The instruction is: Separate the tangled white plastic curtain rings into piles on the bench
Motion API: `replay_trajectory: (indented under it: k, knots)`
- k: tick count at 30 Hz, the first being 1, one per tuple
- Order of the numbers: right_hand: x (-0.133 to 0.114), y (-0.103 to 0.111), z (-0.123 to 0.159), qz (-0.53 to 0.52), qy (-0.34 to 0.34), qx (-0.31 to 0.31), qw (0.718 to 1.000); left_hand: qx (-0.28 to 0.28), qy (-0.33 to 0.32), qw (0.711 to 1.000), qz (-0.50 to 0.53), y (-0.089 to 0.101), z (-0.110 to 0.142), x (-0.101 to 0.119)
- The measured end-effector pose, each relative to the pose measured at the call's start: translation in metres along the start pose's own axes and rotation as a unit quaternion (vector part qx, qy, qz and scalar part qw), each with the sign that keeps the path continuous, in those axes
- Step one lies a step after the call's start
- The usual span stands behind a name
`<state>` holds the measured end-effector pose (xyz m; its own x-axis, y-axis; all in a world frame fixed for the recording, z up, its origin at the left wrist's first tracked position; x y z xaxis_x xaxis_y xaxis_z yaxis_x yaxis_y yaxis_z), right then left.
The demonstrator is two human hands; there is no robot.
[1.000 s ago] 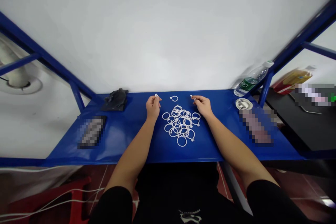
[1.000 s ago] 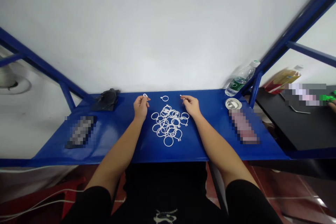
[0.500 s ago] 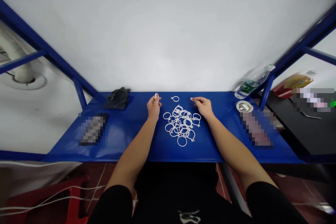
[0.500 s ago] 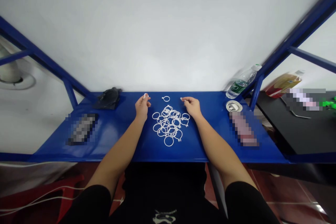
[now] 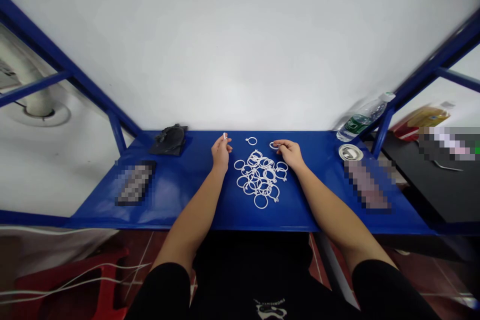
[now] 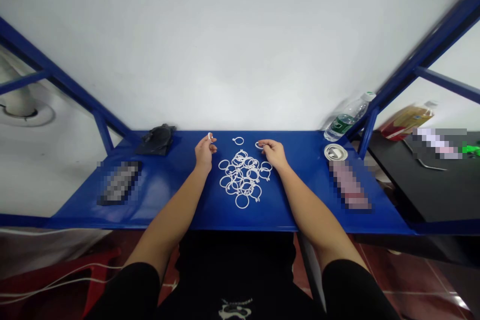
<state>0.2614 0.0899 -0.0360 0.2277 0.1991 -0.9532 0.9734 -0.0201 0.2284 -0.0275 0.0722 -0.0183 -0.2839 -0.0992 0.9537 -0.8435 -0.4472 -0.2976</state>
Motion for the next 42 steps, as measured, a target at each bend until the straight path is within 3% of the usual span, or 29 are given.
replay_trajectory:
  k: [8,14,23,42]
  knots:
    - [-0.001,0.001,0.001,-0.008,-0.001,-0.008,1.000,-0.003,-0.018,1.000,-0.001,-0.001,0.001,-0.001]
    - [-0.006,-0.001,0.005,-0.021,-0.004,-0.020,1.000,0.020,0.006,1.000,0.009,-0.001,0.000,-0.001]
    - [-0.005,0.002,0.003,-0.009,0.004,0.008,1.000,0.020,0.005,1.000,0.003,-0.001,0.000,-0.002]
    - [-0.012,0.006,0.002,0.008,0.012,-0.016,1.000,-0.011,0.008,0.999,-0.037,-0.005,0.000,-0.008]
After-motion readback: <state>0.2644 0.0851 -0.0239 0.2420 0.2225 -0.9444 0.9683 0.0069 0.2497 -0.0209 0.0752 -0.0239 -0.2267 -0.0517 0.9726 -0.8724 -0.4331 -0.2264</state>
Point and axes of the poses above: each hand's wrist, its own z-axis away from the middle knuckle, its own y-axis out of the back of the hand, x = y × z, the point moved 1 cm from there along -z, towards the middle knuckle, and after that the axes turned 3 degrees about -x, right-handed, at the moved point
